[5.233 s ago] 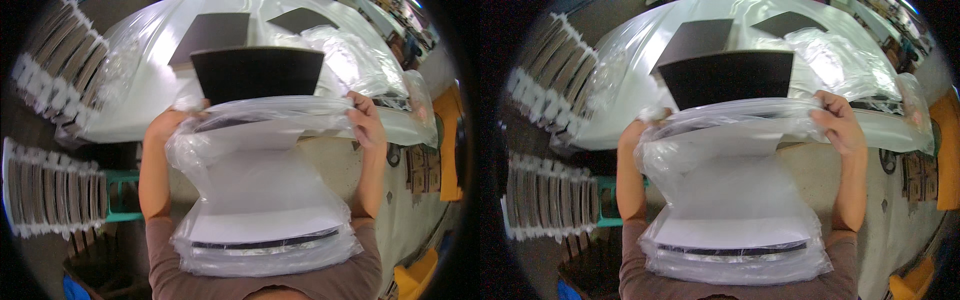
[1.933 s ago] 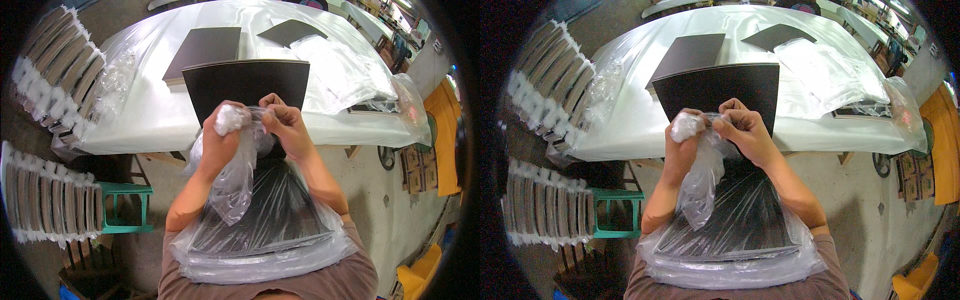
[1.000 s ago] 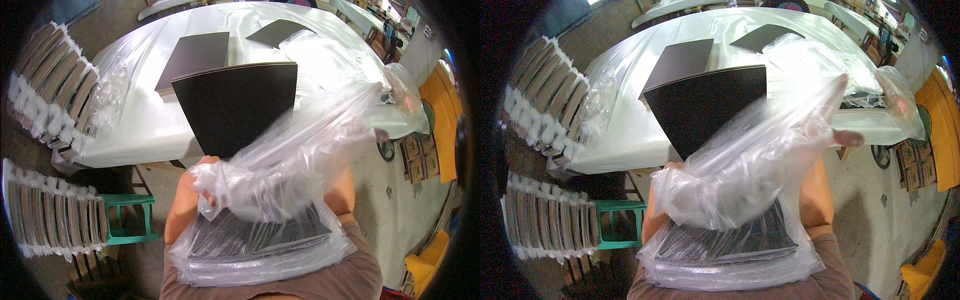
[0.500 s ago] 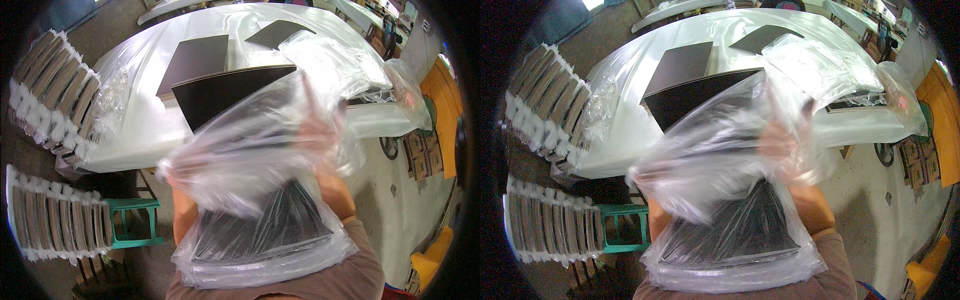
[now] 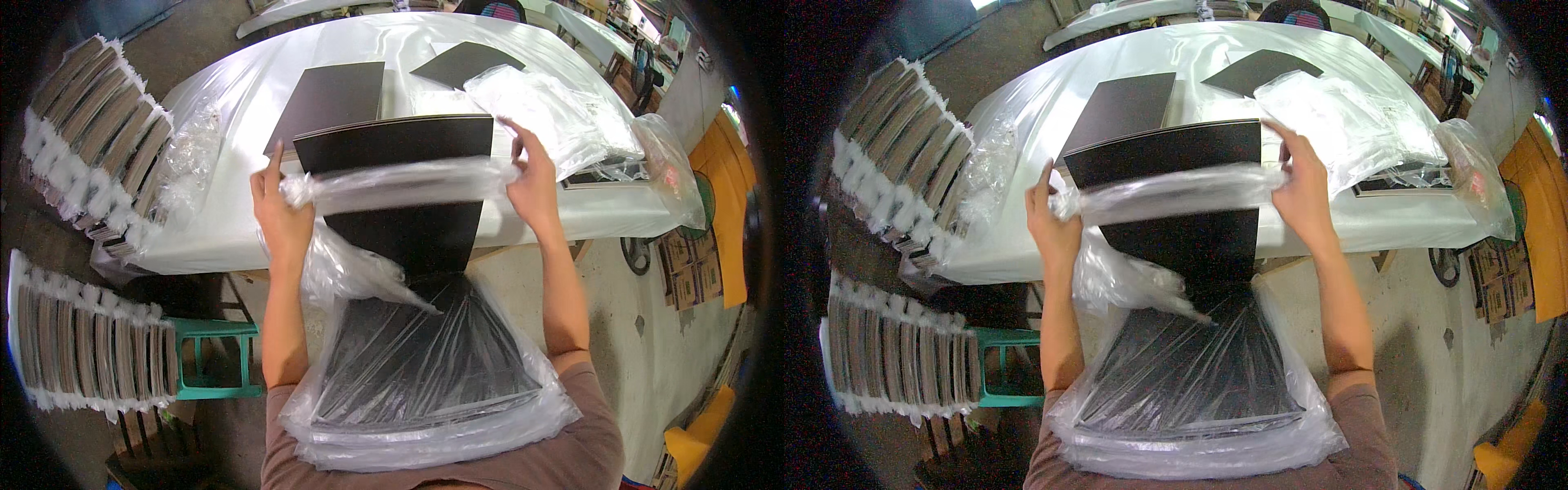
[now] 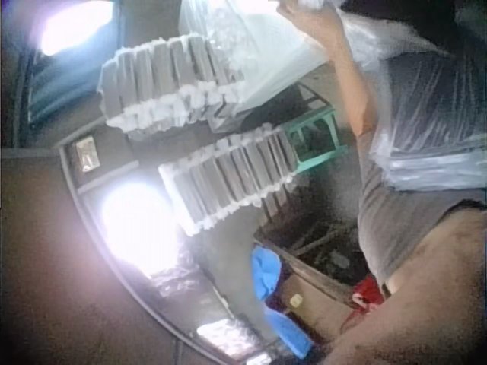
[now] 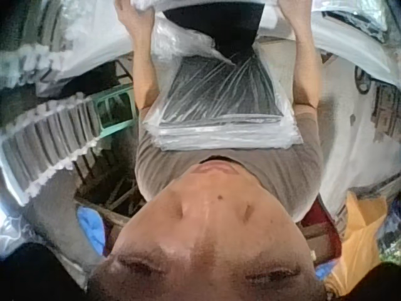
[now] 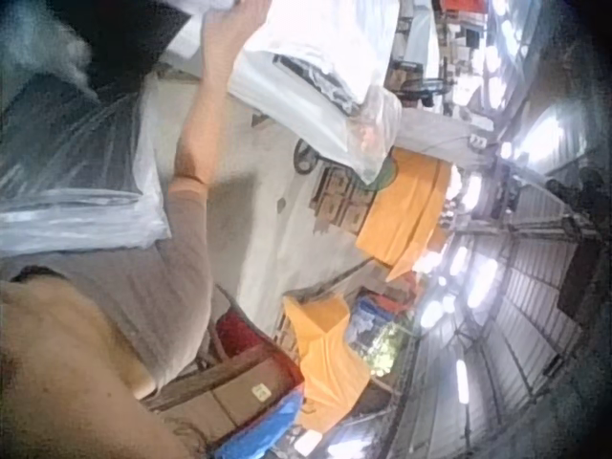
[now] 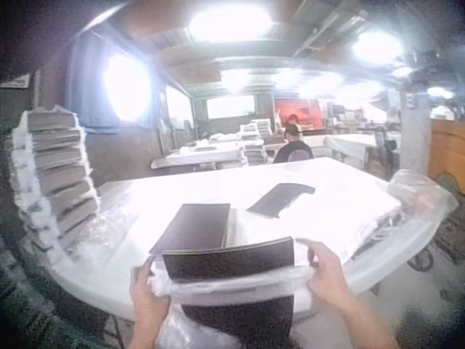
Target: The person wraps individual black panels in plastic bags, handling them one by one from a stack and placing each bagged panel onto a second stack.
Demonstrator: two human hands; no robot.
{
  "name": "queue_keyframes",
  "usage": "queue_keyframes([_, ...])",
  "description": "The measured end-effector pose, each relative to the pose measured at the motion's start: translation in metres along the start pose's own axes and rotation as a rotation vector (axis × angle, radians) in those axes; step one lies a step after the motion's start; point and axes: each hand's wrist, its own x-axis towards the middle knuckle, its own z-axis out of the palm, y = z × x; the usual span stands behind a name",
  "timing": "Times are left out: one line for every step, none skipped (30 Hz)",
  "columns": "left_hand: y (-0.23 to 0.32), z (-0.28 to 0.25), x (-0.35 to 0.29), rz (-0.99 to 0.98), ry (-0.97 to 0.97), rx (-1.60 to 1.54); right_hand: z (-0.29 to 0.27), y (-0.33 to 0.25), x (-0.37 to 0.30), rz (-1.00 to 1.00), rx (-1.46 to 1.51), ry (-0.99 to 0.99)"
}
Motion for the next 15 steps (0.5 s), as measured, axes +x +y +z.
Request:
queue_keyframes([0.002,-0.002,0.004,0.003,-0.006,0.05,0.005,-0.005,0.008,-0.039,-0.044,0.108])
queue_keyframes([0.002,0.001,0.007,0.007,-0.017,0.089,0.008,-0.004,0.016,-0.072,-0.098,0.218])
queue_keyframes([0.002,0.004,0.008,0.01,-0.029,0.128,0.013,0.011,0.02,-0.118,-0.217,0.166])
queue_keyframes([0.0,0.005,0.006,0.043,0.005,0.11,0.016,0.013,0.018,-0.121,-0.231,0.171])
queue_keyframes([-0.002,0.004,0.001,0.076,0.038,0.092,0.019,0.013,0.013,-0.123,-0.246,0.177])
queue_keyframes([-0.005,0.004,-0.005,0.109,0.072,0.074,0.02,0.011,0.006,-0.126,-0.261,0.183])
queue_keyframes([-0.018,0.006,-0.016,0.23,0.137,0.134,0.02,0.007,-0.003,-0.124,-0.278,0.175])
queue_keyframes([-0.031,0.008,-0.028,0.272,0.162,0.019,0.021,0.006,-0.01,-0.168,-0.242,0.211])
queue_keyframes([-0.043,0.011,-0.038,0.314,0.189,-0.096,0.022,0.006,-0.015,-0.212,-0.206,0.247])
queue_keyframes([-0.05,0.014,-0.046,0.357,0.206,-0.225,0.022,0.008,-0.021,-0.246,-0.181,0.286])
queue_keyframes([-0.044,0.003,-0.044,0.449,0.214,-0.02,0.023,0.01,-0.025,-0.297,-0.164,0.393])
queue_keyframes([-0.036,-0.007,-0.038,0.364,0.1,-0.119,0.02,0.012,-0.026,-0.344,-0.183,0.434])
queue_keyframes([-0.028,-0.019,-0.032,0.268,-0.013,-0.21,0.014,0.012,-0.026,-0.39,-0.196,0.465])
queue_keyframes([-0.025,-0.034,-0.027,0.161,-0.118,-0.286,0.011,0.006,-0.025,-0.44,-0.193,0.487])
queue_keyframes([-0.032,-0.044,-0.013,0.254,-0.149,-0.46,0.007,-0.005,-0.019,-0.354,-0.194,0.426])
